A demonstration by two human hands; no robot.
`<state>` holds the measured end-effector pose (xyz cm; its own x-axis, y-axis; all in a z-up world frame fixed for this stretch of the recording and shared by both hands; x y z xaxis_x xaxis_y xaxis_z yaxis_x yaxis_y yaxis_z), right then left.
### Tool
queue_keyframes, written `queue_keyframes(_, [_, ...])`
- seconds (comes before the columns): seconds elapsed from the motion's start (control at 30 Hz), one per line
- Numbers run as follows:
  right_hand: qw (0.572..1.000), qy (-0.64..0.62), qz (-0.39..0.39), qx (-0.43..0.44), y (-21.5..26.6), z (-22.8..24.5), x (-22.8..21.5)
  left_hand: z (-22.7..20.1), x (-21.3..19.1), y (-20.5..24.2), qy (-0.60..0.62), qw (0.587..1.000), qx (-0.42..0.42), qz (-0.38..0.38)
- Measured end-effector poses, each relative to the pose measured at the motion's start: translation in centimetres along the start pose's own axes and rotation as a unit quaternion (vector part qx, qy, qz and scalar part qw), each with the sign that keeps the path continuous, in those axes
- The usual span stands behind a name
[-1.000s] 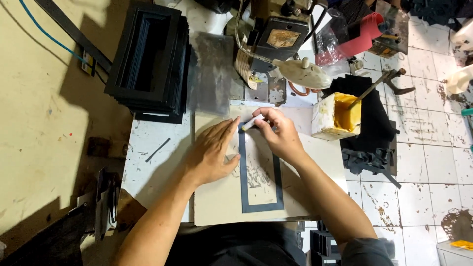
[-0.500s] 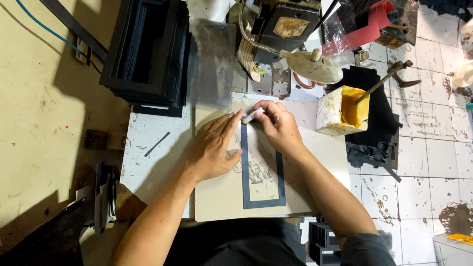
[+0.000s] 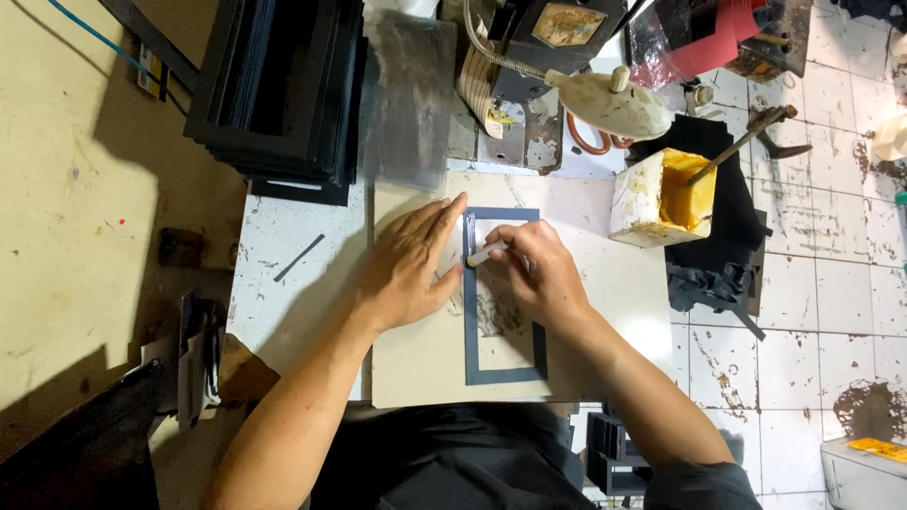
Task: The person applies glue to the edges of rectangular leather frames using a spatula and stacks them.
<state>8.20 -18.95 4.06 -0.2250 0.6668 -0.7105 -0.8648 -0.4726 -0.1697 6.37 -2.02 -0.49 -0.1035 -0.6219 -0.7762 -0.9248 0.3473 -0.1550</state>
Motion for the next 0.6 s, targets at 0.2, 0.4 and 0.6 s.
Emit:
queue_keyframes(0.2, [0.997,0.043,0.009,-0.065,2.2,1.7,0.5,0.2,0.2,0.1,-0.019,1.000,0.000,0.001])
queue_keyframes(0.4, [0.992,0.096,0.039,-0.070,5.4,1.9,1.1,0.8,1.3,0.0,-0.040,0.999,0.000,0.003])
queue_keyframes(0.6, [0.980,0.131,0.041,-0.141,8.4,4.0,1.5,1.0,1.6,0.0,-0.045,0.999,0.011,0.006])
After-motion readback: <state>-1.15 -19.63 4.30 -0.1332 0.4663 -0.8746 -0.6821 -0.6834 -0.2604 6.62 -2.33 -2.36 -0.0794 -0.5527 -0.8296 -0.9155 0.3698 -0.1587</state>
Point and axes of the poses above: each hand's wrist, its own y-axis away from the middle knuckle, its own x-axis out of the palm, z = x × y, the point moved 7 cm from there along -y, towards the middle knuckle, and after that the axes turned 2 degrees about z, right-handed, at the moved point
